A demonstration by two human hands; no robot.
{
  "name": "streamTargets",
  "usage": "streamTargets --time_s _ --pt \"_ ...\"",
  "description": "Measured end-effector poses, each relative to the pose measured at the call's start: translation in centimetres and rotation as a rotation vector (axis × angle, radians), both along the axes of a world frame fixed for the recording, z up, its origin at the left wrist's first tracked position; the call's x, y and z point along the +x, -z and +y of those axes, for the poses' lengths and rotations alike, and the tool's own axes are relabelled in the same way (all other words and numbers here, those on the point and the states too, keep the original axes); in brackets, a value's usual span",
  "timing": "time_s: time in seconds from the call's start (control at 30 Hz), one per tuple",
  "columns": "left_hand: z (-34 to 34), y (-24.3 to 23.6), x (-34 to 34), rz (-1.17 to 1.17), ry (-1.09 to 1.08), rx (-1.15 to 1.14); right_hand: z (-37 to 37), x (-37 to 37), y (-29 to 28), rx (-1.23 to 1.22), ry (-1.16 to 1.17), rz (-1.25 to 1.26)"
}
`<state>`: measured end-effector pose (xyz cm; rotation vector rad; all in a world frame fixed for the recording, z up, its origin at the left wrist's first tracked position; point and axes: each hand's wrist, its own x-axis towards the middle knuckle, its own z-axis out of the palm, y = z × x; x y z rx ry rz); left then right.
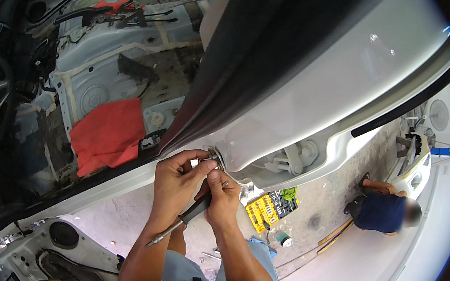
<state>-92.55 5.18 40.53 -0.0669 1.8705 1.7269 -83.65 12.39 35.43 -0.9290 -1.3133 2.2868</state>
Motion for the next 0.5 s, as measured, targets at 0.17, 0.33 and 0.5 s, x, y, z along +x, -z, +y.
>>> streamTargets --time_s 0.17,0.33,0.5 --pt "0.2 0.12 -0.06 0.031 0.001 -0.051 -0.17 -0.02 0.19 0.015 0.002 -0.002" --pt "0.3 -0.07 -0.09 0.031 -0.033 -0.025 -0.14 0.21 0.53 0.032 -0.011 -0.032" --pt "0.31 -0.08 0.0 0.019 -0.037 -0.011 0.02 0.37 0.74 0.025 -0.042 -0.001"
